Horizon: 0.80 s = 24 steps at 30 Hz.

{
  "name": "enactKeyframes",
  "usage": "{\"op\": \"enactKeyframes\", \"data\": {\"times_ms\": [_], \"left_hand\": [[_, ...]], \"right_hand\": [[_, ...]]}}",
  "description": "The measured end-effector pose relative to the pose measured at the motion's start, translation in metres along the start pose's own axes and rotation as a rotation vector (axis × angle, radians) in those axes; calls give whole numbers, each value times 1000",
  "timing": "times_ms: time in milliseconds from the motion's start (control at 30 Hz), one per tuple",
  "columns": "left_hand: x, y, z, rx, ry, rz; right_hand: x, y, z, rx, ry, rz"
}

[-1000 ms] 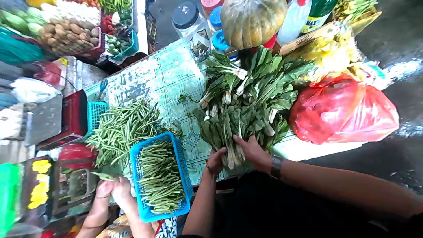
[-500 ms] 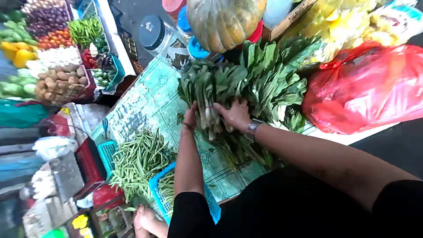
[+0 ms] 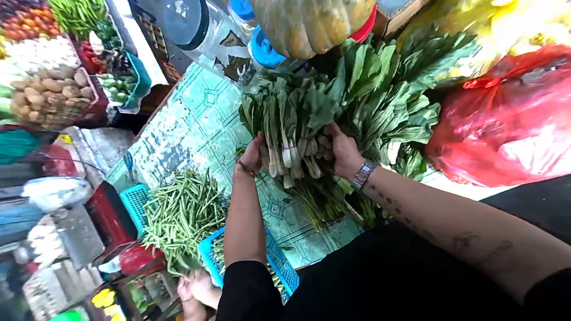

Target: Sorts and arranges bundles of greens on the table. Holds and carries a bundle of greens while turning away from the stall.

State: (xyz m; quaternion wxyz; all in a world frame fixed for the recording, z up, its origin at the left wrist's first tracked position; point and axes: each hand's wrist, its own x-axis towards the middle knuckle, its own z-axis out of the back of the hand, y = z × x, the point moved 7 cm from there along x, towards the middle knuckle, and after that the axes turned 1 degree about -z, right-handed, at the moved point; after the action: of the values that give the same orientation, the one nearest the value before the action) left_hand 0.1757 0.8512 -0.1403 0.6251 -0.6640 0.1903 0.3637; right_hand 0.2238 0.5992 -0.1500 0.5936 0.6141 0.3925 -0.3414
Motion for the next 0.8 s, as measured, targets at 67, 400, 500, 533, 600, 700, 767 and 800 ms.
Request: {"op": "enactKeyframes", "data": {"times_ms": [67, 400, 500, 533, 600, 700, 767, 800], "left_hand": [[-4, -5, -1, -81, 77, -84], [7, -19, -17, -276, 110, -196], [7, -12, -20, -320, 92, -177], [3, -9, -19, -345, 114, -187], [-8, -13, -18, -383, 150, -225], [-38, -25, -13, -326, 52, -292], [-66, -37, -9, -272, -18, -362], [-81, -41, -7, -252, -43, -403]], "right_hand": [[-1, 7, 1, 78, -5, -6], [11, 22, -39, 95, 297, -45], [11, 10, -38, -50, 174, -2], [7, 6, -37, -101, 151, 12], [-6, 6, -36, -160, 148, 54], [-23, 8, -39, -115, 264, 101], [-39, 5, -43, -73, 331, 88], [-49, 3, -44, -56, 354, 77]]}}
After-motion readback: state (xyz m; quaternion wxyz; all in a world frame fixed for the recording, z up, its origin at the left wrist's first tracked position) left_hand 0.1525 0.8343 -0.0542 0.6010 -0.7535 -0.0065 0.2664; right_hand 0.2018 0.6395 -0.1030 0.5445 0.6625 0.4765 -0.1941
